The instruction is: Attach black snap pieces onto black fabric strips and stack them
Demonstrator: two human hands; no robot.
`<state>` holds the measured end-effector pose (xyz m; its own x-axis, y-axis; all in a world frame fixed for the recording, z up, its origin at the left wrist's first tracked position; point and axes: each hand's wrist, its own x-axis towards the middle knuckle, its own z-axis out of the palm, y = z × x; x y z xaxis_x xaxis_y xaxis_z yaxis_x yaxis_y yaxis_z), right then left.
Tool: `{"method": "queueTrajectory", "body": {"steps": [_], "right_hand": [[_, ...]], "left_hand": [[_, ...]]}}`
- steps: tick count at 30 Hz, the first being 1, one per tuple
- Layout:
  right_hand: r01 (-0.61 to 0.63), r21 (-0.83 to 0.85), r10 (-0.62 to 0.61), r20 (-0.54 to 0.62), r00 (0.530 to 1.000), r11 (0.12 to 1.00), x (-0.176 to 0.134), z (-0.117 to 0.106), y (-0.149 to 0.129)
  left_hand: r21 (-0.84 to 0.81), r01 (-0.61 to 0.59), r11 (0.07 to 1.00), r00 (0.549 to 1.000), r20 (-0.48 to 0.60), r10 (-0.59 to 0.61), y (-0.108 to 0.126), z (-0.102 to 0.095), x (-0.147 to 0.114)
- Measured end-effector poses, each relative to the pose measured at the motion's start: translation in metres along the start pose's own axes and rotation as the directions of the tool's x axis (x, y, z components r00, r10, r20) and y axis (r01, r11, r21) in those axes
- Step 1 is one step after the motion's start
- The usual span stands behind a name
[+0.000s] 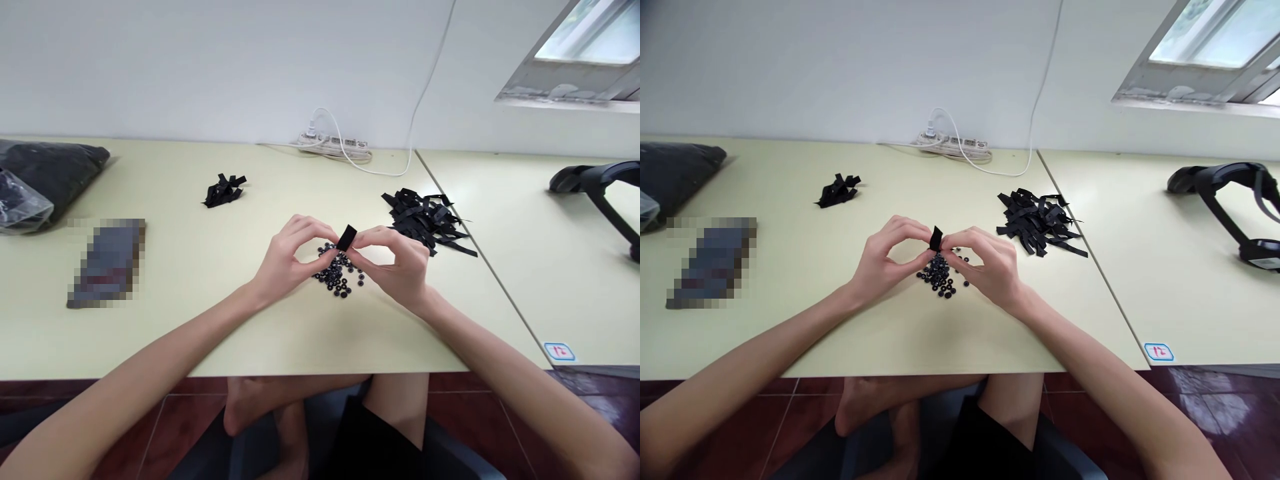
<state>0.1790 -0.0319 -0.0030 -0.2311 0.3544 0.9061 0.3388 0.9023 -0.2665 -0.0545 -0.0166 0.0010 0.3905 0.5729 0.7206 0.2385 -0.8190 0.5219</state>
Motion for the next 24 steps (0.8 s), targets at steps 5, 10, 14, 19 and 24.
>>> {"method": "queueTrajectory", "body": {"steps": [5,10,14,19,24], "right_hand": [[0.06,0.039,-0.059,-0.026,0.998,0.997,0.001,0.002,-0.002],[0.182,0.017,-0.181,-0.026,0.983,0.983,0.006,0.0,-0.005],[0.271,-0.053,-0.27,0.027,0.962,0.961,0.009,-0.009,-0.009],[0.399,-0.093,-0.392,0.083,0.916,0.912,0.014,-0.019,-0.014],[0.468,-0.115,-0.446,0.171,0.878,0.876,0.021,-0.026,-0.02]], "left_hand": [[0.105,-0.173,0.979,0.984,-0.031,0.177,0.0,-0.001,0.002],[0.176,-0.299,0.938,0.948,-0.057,0.313,-0.001,-0.004,0.003],[0.241,-0.385,0.891,0.91,-0.064,0.41,-0.001,-0.006,0.004],[0.253,-0.455,0.854,0.866,-0.095,0.49,0.001,-0.007,0.007],[0.269,-0.471,0.84,0.854,-0.099,0.51,0.003,-0.008,0.007]]}}
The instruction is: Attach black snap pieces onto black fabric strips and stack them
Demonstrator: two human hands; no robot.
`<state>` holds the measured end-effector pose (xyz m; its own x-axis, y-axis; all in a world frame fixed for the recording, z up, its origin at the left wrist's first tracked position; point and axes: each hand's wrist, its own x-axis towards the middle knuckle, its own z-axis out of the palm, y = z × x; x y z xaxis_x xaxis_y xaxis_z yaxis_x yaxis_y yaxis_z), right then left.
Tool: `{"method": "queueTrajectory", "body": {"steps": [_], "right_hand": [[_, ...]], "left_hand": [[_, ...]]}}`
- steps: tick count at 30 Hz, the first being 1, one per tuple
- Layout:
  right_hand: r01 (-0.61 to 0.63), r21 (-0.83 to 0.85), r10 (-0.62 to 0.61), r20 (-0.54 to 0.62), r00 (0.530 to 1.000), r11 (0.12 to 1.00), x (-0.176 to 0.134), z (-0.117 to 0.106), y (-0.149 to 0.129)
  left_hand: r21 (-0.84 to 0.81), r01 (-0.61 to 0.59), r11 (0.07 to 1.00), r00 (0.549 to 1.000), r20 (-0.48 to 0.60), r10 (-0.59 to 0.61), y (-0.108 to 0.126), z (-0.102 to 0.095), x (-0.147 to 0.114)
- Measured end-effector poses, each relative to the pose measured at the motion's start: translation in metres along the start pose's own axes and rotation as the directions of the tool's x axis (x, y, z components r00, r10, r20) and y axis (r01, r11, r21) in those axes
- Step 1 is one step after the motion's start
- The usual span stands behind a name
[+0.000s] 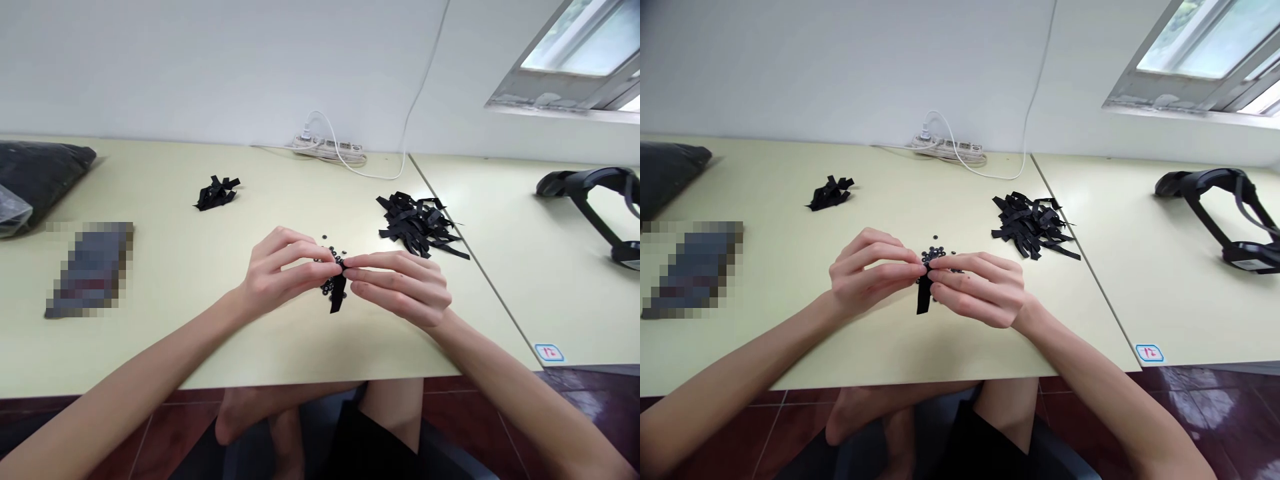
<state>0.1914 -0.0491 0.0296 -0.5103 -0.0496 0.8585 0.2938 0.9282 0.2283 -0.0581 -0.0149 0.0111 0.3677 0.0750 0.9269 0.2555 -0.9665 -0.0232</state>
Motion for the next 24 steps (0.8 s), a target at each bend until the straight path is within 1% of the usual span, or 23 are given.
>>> {"method": "queueTrajectory", "body": {"steps": [3,7,12,17,20,24], "right_hand": [[-0.021,0.0,0.021,0.01,1.0,1.0,0.002,-0.003,-0.003],[-0.058,0.044,0.059,-0.022,0.998,0.997,0.0,-0.001,-0.004],[-0.14,0.072,0.145,-0.075,0.987,0.988,-0.01,0.007,0.0],[-0.108,0.059,0.113,-0.078,0.991,0.992,-0.009,0.006,0.001],[-0.087,0.031,0.088,-0.065,0.994,0.996,-0.006,0.004,0.002],[-0.073,-0.034,0.069,-0.09,0.994,0.997,-0.009,0.005,0.005]], "left_hand": [[0.002,0.015,1.0,1.0,0.003,-0.015,0.0,-0.001,-0.002],[0.017,0.045,0.999,0.999,0.014,-0.046,0.001,-0.002,-0.004],[0.028,0.047,0.998,0.999,0.014,-0.048,0.003,-0.002,-0.001],[-0.022,0.063,0.998,0.998,0.01,-0.062,0.004,0.0,0.003],[-0.011,0.085,0.996,0.996,0.026,-0.084,0.004,0.0,0.003],[0.001,0.058,0.998,0.998,0.018,-0.058,0.004,0.0,0.001]]}}
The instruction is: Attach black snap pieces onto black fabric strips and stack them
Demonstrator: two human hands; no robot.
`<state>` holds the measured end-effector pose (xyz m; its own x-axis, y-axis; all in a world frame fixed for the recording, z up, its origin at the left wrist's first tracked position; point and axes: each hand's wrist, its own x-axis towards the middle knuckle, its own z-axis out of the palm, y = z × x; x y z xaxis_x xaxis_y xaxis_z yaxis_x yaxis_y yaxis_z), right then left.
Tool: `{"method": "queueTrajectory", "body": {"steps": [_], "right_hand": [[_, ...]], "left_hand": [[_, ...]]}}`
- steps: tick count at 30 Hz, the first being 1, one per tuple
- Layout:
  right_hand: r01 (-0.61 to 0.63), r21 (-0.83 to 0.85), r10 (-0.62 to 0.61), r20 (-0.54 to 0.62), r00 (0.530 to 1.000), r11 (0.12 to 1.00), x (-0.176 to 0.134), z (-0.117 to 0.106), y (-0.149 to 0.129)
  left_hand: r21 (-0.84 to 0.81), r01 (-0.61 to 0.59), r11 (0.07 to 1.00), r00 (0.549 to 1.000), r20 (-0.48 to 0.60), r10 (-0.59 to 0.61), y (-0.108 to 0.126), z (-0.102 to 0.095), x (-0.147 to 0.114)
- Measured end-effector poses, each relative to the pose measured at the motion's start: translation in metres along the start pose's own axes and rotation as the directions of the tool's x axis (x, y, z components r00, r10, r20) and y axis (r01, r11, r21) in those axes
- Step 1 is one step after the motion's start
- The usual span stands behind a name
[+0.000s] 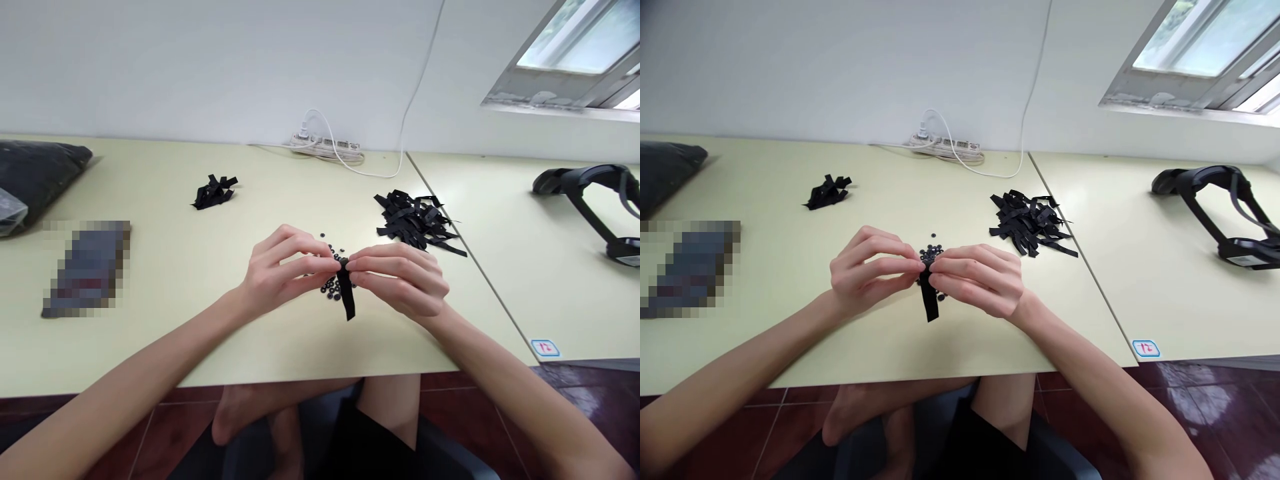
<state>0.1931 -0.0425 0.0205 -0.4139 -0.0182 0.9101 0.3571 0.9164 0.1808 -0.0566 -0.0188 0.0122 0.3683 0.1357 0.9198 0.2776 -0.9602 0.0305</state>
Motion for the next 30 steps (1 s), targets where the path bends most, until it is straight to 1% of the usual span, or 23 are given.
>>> {"method": "queueTrajectory", "body": {"steps": [6,9,11,13,16,21,25,30], "right_hand": [[-0.089,-0.008,0.089,0.008,0.996,0.996,-0.0102,0.0028,0.0025],[-0.057,-0.013,0.057,-0.003,0.998,0.998,-0.0094,0.0029,0.0033],[-0.023,-0.009,0.023,0.007,1.0,1.0,-0.007,0.0021,0.0033],[-0.016,0.003,0.016,0.026,1.0,1.0,-0.0047,0.0008,0.0029],[-0.055,0.03,0.053,0.057,0.997,0.998,-0.0036,-0.0014,0.0026],[-0.125,0.083,0.117,0.103,0.988,0.989,-0.0055,-0.002,0.0037],[-0.143,0.102,0.131,0.114,0.985,0.984,-0.0063,0.0006,0.0052],[-0.207,0.156,0.186,0.142,0.972,0.966,-0.0062,0.0045,0.0065]], "left_hand": [[0.016,0.007,1.0,1.0,0.014,-0.007,0.001,0.0015,-0.0015],[0.017,0.006,1.0,1.0,0.011,-0.006,0.0026,0.0027,-0.0001],[0.009,0.005,1.0,1.0,0.001,-0.005,0.0039,0.0034,0.0017],[-0.005,-0.003,1.0,1.0,-0.009,0.003,0.0048,0.0037,0.0033],[0.0,-0.005,1.0,1.0,-0.005,0.005,0.0049,0.0033,0.0034],[0.064,0.029,0.998,0.998,0.046,-0.032,0.0029,0.0015,0.0001],[0.013,0.039,0.999,0.998,0.046,-0.039,0.0024,0.0017,0.0002],[-0.033,0.106,0.994,0.992,0.075,-0.103,0.0031,0.0055,-0.0007]]}}
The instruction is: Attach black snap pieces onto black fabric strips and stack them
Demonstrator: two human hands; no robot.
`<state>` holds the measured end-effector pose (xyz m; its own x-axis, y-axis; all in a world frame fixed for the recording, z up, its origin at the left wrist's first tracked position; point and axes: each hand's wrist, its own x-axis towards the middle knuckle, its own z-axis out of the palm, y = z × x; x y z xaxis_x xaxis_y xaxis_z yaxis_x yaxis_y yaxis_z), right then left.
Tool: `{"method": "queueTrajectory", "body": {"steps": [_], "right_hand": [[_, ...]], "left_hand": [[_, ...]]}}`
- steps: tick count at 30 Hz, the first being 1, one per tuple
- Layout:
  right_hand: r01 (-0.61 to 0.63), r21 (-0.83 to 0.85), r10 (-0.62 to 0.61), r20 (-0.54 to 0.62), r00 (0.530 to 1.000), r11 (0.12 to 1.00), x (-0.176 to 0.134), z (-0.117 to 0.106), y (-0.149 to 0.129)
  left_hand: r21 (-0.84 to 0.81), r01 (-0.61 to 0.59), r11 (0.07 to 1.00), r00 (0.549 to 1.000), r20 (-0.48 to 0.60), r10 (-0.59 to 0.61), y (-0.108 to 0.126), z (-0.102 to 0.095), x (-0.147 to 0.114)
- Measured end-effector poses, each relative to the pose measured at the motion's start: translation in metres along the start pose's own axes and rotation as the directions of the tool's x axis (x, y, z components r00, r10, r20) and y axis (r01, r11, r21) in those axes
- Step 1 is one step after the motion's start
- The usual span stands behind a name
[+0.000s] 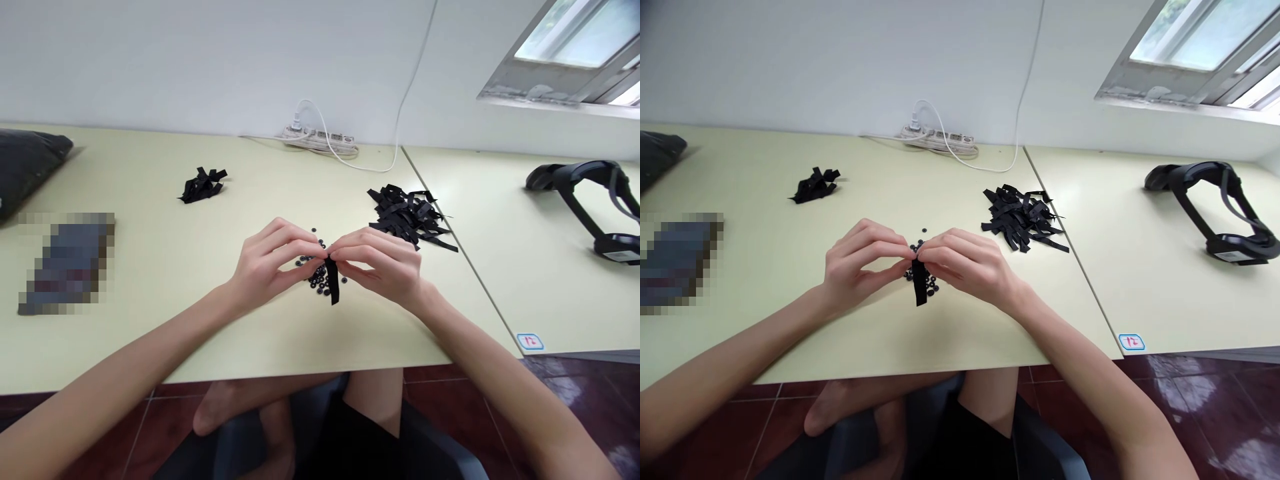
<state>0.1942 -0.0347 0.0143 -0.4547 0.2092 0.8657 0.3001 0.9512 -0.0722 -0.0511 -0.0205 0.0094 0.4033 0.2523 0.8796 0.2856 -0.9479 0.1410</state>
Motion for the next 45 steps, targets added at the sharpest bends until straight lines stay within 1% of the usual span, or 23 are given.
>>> {"method": "queueTrajectory", "body": {"steps": [6,8,9,11,14,15,17,18,19,21,23,25,27,30,32,39,41,45], "right_hand": [[-0.13,0.076,0.129,0.014,0.992,0.989,0.0,0.004,-0.001],[-0.205,0.084,0.202,0.045,0.978,0.975,-0.002,0.005,0.001],[-0.265,0.076,0.259,0.076,0.963,0.961,-0.003,0.004,0.003],[-0.4,0.035,0.389,0.171,0.905,0.916,-0.006,0.002,0.008],[-0.561,-0.037,0.541,0.328,0.775,0.827,-0.011,-0.004,0.017],[-0.597,-0.05,0.57,0.373,0.733,0.8,-0.012,-0.006,0.019],[-0.646,-0.068,0.602,0.446,0.663,0.761,-0.012,-0.009,0.021],[-0.658,-0.077,0.607,0.475,0.637,0.75,-0.012,-0.01,0.021],[-0.66,-0.085,0.607,0.495,0.622,0.746,-0.011,-0.01,0.021],[-0.655,-0.099,0.606,0.504,0.616,0.749,-0.009,-0.01,0.018],[-0.641,-0.095,0.595,0.494,0.634,0.761,-0.007,-0.008,0.016],[-0.625,-0.075,0.573,0.494,0.653,0.777,-0.006,-0.005,0.013],[-0.607,-0.052,0.54,0.522,0.66,0.793,-0.007,-0.001,0.011],[-0.593,-0.043,0.509,0.564,0.65,0.804,-0.008,0.004,0.009],[-0.596,-0.049,0.514,0.567,0.644,0.802,-0.009,0.006,0.008],[-0.588,-0.086,0.517,0.588,0.622,0.805,-0.01,0.001,0.01],[-0.569,-0.091,0.503,0.596,0.626,0.817,-0.01,0.0,0.011],[-0.561,-0.042,0.465,0.613,0.639,0.827,-0.009,-0.001,0.012]], "left_hand": [[0.017,0.059,0.998,0.997,0.042,-0.06,-0.003,0.001,-0.003],[0.017,0.086,0.996,0.995,0.047,-0.087,-0.005,0.0,-0.003],[0.016,0.1,0.995,0.994,0.049,-0.1,-0.007,-0.001,-0.003],[0.016,0.124,0.992,0.99,0.061,-0.125,-0.011,-0.002,-0.004],[0.037,0.148,0.988,0.985,0.086,-0.151,-0.016,-0.004,-0.005],[0.05,0.151,0.987,0.983,0.096,-0.155,-0.017,-0.004,-0.005],[0.074,0.145,0.987,0.982,0.116,-0.152,-0.019,-0.005,-0.005],[0.08,0.134,0.988,0.982,0.126,-0.143,-0.019,-0.006,-0.005],[0.081,0.119,0.99,0.983,0.133,-0.129,-0.02,-0.007,-0.005],[0.075,0.084,0.994,0.986,0.139,-0.093,-0.021,-0.008,-0.004],[0.071,0.054,0.996,0.988,0.14,-0.063,-0.023,-0.01,-0.005],[0.071,0.052,0.996,0.986,0.157,-0.062,-0.025,-0.01,-0.005],[0.068,0.07,0.995,0.981,0.174,-0.081,-0.027,-0.01,-0.006],[0.051,0.099,0.994,0.982,0.158,-0.106,-0.029,-0.011,-0.006],[0.041,0.104,0.994,0.985,0.136,-0.109,-0.03,-0.011,-0.006],[0.048,0.068,0.996,0.988,0.132,-0.074,-0.032,-0.013,-0.005],[0.05,0.07,0.996,0.988,0.138,-0.076,-0.032,-0.013,-0.005],[0.056,0.069,0.996,0.987,0.139,-0.076,-0.032,-0.013,-0.005]]}}
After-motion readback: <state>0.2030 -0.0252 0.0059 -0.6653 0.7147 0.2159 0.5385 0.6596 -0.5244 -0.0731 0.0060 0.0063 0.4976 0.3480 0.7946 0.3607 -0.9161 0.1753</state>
